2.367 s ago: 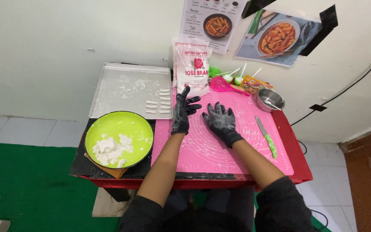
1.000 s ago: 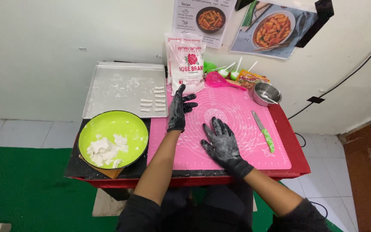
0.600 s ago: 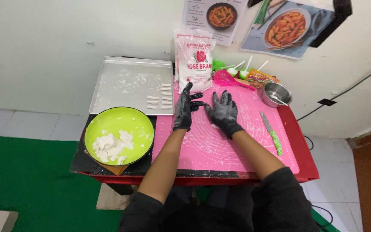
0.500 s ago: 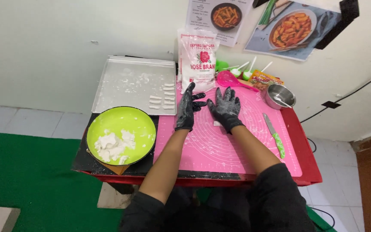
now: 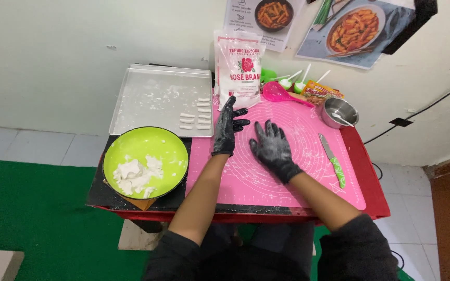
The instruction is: Rolling dough into thin cylinders and cutting them into small, uniform rice cake pieces using a knife on a silicone mat.
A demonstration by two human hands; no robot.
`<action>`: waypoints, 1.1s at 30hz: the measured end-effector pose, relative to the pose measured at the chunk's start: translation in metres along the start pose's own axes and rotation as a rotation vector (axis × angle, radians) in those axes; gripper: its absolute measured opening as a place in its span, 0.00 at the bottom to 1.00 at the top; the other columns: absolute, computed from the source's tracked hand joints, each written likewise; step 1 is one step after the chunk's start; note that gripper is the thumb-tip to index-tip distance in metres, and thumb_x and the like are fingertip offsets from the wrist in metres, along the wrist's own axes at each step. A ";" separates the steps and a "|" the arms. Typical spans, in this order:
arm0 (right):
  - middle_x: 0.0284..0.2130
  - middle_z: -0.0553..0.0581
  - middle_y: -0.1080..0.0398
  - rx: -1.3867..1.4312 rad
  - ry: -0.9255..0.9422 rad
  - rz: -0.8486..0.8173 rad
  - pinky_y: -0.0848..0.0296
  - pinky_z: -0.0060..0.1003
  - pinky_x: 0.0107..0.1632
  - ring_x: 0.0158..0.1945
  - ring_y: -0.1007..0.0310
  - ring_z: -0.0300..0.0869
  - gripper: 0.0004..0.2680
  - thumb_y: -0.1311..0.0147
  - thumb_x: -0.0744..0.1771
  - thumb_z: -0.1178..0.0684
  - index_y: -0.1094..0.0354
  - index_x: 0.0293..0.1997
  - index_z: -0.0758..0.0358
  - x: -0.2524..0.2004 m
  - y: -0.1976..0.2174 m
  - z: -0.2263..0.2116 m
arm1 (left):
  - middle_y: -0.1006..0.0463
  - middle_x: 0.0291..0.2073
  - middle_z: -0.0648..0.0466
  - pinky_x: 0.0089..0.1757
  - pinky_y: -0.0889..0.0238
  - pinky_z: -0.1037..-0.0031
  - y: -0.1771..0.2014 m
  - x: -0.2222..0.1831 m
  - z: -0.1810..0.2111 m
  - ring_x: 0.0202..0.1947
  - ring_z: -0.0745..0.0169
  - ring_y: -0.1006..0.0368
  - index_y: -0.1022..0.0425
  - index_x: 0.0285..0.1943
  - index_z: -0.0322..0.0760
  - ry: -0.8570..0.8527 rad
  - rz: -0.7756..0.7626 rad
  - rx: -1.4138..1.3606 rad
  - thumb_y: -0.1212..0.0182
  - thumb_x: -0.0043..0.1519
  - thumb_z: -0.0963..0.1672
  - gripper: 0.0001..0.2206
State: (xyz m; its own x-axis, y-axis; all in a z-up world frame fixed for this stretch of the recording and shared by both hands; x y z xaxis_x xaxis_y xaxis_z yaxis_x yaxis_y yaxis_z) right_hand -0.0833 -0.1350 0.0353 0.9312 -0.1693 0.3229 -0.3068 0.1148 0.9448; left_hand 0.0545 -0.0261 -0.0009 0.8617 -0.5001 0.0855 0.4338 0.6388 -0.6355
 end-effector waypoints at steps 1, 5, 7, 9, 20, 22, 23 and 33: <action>0.63 0.72 0.36 0.018 0.061 0.063 0.37 0.57 0.66 0.66 0.34 0.63 0.24 0.52 0.68 0.38 0.41 0.73 0.52 -0.011 0.006 -0.004 | 0.21 0.54 0.37 0.28 0.26 0.80 0.000 -0.001 0.000 0.37 0.47 0.17 0.44 0.78 0.58 -0.015 -0.004 0.011 0.56 0.67 0.55 0.27; 0.59 0.73 0.32 0.109 0.138 0.140 0.31 0.54 0.61 0.60 0.29 0.63 0.23 0.48 0.67 0.46 0.39 0.70 0.58 -0.054 0.060 -0.032 | 0.21 0.54 0.38 0.29 0.25 0.80 -0.005 -0.005 0.004 0.37 0.47 0.16 0.43 0.77 0.58 -0.035 0.031 0.062 0.57 0.67 0.55 0.27; 0.59 0.72 0.31 0.116 0.139 0.120 0.30 0.54 0.61 0.60 0.29 0.63 0.23 0.48 0.66 0.46 0.39 0.70 0.58 -0.071 0.073 -0.036 | 0.21 0.54 0.38 0.30 0.25 0.79 -0.002 -0.001 -0.001 0.37 0.46 0.16 0.43 0.77 0.58 -0.034 0.035 0.077 0.57 0.67 0.56 0.27; 0.58 0.72 0.31 0.121 0.140 0.099 0.30 0.54 0.61 0.60 0.29 0.63 0.23 0.47 0.66 0.47 0.39 0.70 0.59 -0.081 0.083 -0.037 | 0.21 0.54 0.38 0.30 0.25 0.79 -0.001 0.001 -0.002 0.37 0.46 0.16 0.42 0.76 0.58 -0.034 0.038 0.089 0.57 0.67 0.56 0.27; 0.57 0.67 0.30 -0.063 0.096 0.206 0.30 0.54 0.60 0.61 0.29 0.59 0.25 0.43 0.64 0.38 0.36 0.69 0.51 -0.033 0.033 -0.016 | 0.21 0.54 0.39 0.29 0.26 0.81 -0.001 -0.002 0.001 0.36 0.48 0.16 0.43 0.77 0.55 -0.030 0.047 0.056 0.59 0.68 0.55 0.27; 0.62 0.67 0.34 -0.053 -0.003 0.083 0.32 0.55 0.62 0.65 0.34 0.59 0.26 0.47 0.65 0.36 0.40 0.71 0.49 -0.011 0.022 -0.011 | 0.21 0.54 0.39 0.29 0.26 0.81 -0.003 -0.003 0.001 0.36 0.48 0.16 0.43 0.77 0.56 -0.037 0.051 0.061 0.59 0.68 0.55 0.27; 0.66 0.68 0.38 -0.044 -0.103 -0.039 0.34 0.56 0.64 0.69 0.38 0.59 0.27 0.51 0.66 0.34 0.44 0.74 0.46 0.000 0.014 -0.007 | 0.21 0.54 0.39 0.29 0.26 0.80 -0.003 -0.004 0.002 0.36 0.48 0.16 0.44 0.77 0.57 -0.045 0.053 0.065 0.58 0.68 0.55 0.27; 0.75 0.68 0.54 -0.011 -0.392 -0.282 0.57 0.58 0.74 0.78 0.59 0.59 0.30 0.63 0.68 0.26 0.56 0.79 0.43 0.074 -0.026 0.029 | 0.21 0.54 0.40 0.28 0.27 0.82 -0.007 -0.009 0.008 0.36 0.50 0.16 0.43 0.77 0.59 -0.054 0.059 0.042 0.57 0.69 0.55 0.25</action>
State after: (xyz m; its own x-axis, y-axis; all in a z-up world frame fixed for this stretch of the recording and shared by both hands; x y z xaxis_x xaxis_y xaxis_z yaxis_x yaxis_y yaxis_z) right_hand -0.0125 -0.1787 0.0357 0.8325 -0.5515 0.0528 -0.0494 0.0210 0.9986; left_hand 0.0462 -0.0211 0.0088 0.8986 -0.4294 0.0904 0.3913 0.6908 -0.6080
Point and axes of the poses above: each hand's wrist, its own x-axis towards the middle knuckle, its own y-axis out of the back of the hand, z = x × y, the point moved 4 cm from there along x, towards the middle knuckle
